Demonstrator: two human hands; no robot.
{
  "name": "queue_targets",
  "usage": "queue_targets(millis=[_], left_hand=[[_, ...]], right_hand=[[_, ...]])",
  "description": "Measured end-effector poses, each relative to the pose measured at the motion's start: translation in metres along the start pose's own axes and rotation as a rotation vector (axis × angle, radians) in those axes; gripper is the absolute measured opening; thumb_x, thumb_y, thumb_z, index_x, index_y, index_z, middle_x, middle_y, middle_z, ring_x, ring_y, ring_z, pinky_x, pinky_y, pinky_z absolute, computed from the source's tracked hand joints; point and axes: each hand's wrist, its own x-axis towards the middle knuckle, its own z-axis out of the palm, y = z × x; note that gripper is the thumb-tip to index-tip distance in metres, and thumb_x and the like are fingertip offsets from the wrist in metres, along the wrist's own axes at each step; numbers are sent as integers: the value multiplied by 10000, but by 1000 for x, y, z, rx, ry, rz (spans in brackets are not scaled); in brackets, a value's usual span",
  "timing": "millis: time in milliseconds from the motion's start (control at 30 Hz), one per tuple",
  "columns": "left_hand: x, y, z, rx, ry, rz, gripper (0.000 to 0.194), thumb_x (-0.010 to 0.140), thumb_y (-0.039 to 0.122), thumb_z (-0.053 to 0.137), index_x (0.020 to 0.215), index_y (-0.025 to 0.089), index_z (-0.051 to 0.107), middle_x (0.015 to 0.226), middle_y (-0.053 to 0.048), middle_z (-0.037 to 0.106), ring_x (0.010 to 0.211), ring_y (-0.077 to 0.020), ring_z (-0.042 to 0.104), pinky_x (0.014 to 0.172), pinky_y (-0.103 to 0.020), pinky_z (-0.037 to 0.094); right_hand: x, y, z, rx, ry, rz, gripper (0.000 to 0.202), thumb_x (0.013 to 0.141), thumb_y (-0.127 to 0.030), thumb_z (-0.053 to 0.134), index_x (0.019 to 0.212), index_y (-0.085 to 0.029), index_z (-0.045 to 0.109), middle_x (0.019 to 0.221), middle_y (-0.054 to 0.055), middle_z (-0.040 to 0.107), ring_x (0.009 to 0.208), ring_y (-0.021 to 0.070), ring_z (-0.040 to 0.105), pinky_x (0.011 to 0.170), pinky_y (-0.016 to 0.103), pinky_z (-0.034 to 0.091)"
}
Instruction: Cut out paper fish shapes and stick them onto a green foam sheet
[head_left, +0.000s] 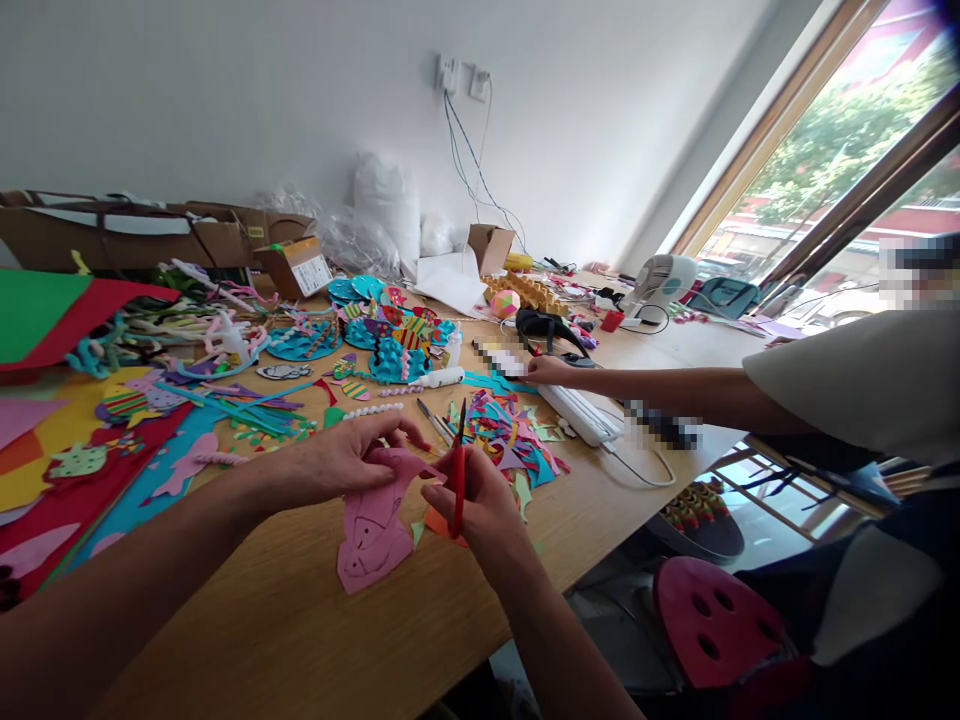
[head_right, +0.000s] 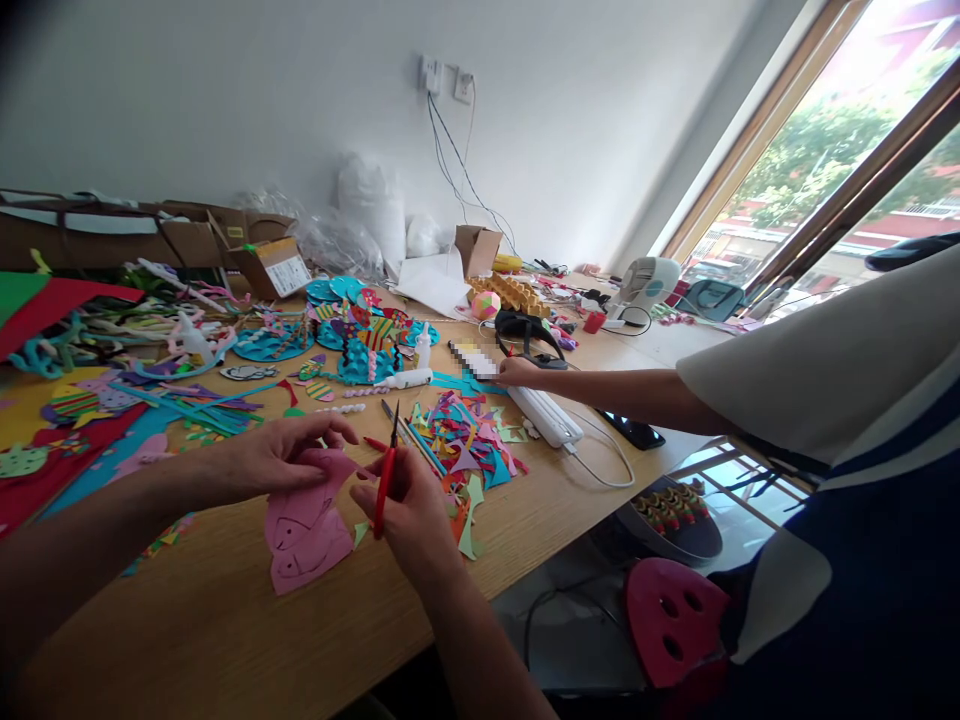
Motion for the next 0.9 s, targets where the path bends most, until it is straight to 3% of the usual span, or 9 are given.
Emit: queue_targets(millis=[267, 433, 500, 600, 767, 900], left_hand=[[-1, 7, 9, -177, -10, -60, 342, 683, 205, 646, 1018, 242, 591, 702, 52, 528, 531, -95, 483, 450, -171, 346], [-2, 10, 11, -225, 230, -56, 564, 713, 343, 702, 1228, 288, 481, 1041, -18, 571, 653, -120, 576, 517, -207, 418], [-2, 9, 10, -299, 254, -75, 468, 770, 463, 648, 1164, 242, 523, 960, -24, 595, 702, -141, 576, 556, -219, 424], [-4, 7, 9, -348, 159, -111, 393, 799, 547, 584, 960, 190, 613, 761, 1, 584, 635, -126, 512, 541, -216, 379], [-5, 2, 11, -301, 76, -174, 326, 661, 440, 750, 828, 178, 650, 697, 17, 599, 603, -126, 498, 541, -227, 353], [-3, 2, 19, -390, 200, -133, 330, 653, 383, 758, 909, 193, 673, 799, -4, 667, 708, -155, 577, 621, -244, 414]], right_hand=[[12, -12, 7, 36, 1, -71, 324, 587, -261, 802, 769, -193, 543, 694, -49, 570, 622, 104, 509, 567, 218, 394], [17, -19, 4, -29, 77, -141, 279, 629, -287, 761, 771, -201, 537, 681, -57, 536, 591, 106, 495, 524, 225, 389], [18, -23, 3, -23, 94, -163, 270, 646, -302, 744, 783, -204, 533, 683, -56, 540, 588, 110, 497, 519, 229, 394], [21, -29, 3, -26, 103, -199, 255, 643, -282, 735, 781, -202, 536, 676, -53, 549, 615, 115, 514, 561, 235, 416], [26, -38, 8, -46, 93, -241, 240, 626, -240, 727, 773, -200, 543, 676, -57, 548, 637, 113, 521, 619, 244, 438], [22, -38, 8, -12, 150, -266, 240, 659, -291, 718, 768, -210, 521, 718, -43, 556, 646, 118, 525, 598, 241, 436]])
